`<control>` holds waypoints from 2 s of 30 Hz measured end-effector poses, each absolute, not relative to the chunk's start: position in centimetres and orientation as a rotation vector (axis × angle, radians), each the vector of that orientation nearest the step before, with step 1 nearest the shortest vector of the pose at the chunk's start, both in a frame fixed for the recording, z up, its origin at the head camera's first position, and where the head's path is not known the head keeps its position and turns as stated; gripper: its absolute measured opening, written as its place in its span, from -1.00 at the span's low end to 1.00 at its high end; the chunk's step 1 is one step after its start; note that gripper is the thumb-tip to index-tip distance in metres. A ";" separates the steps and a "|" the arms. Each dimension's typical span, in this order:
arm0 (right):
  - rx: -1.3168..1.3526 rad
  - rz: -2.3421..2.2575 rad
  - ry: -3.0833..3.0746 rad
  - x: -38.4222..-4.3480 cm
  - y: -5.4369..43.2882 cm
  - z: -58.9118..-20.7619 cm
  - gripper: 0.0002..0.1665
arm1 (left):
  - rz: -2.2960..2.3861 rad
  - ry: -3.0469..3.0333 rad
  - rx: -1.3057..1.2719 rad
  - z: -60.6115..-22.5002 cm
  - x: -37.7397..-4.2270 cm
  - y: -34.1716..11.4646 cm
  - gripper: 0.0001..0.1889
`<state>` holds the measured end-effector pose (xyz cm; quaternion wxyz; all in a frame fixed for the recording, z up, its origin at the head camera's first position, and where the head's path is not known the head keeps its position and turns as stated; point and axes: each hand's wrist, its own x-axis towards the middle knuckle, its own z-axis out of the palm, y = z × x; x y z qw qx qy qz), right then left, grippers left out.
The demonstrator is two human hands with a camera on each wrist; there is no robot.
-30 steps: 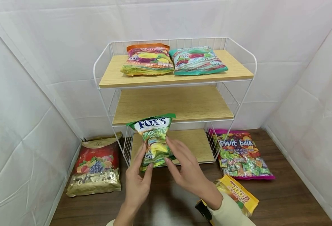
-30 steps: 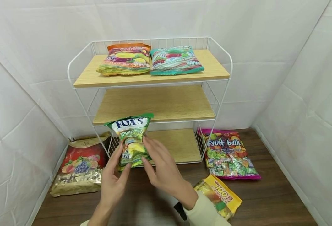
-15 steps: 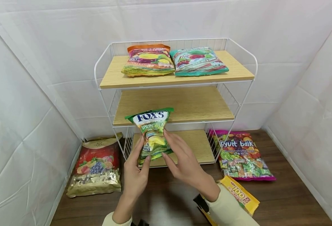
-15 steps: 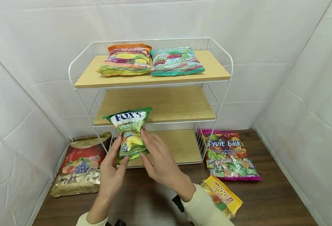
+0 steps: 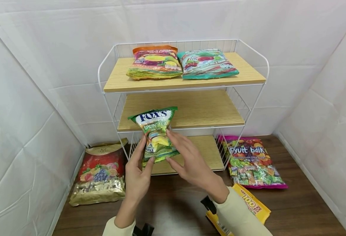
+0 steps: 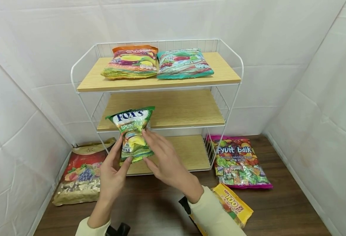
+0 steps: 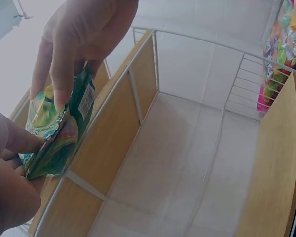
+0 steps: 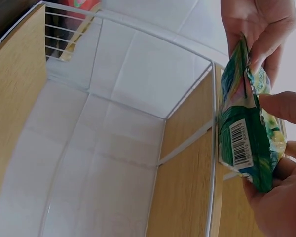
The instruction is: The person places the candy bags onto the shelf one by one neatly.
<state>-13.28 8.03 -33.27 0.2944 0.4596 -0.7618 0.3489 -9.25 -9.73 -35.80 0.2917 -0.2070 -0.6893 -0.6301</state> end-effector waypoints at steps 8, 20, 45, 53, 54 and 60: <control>1.282 0.931 -2.016 -14.0 8.2 -33.0 0.06 | -1.656 -1.843 -0.531 -35.2 -9.3 -9.9 -0.27; 1.293 0.985 -2.035 -14.7 8.6 -32.9 0.13 | -1.726 -1.853 -0.540 -34.4 -9.6 -10.3 -0.26; 1.076 1.096 -2.038 -15.3 7.6 -31.3 -0.12 | -1.747 -1.791 -0.624 -31.8 -10.6 -10.3 -0.47; 0.999 1.115 -2.066 -15.5 7.1 -30.6 -0.17 | -1.800 -1.753 -0.663 -31.4 -11.3 -10.2 -0.46; 0.986 1.118 -2.071 -15.5 7.0 -30.6 -0.17 | -1.803 -1.752 -0.669 -31.4 -11.4 -10.2 -0.46; 0.921 1.122 -2.090 -15.6 6.7 -30.3 -0.20 | -1.784 -1.774 -0.639 -31.3 -12.0 -10.4 -0.47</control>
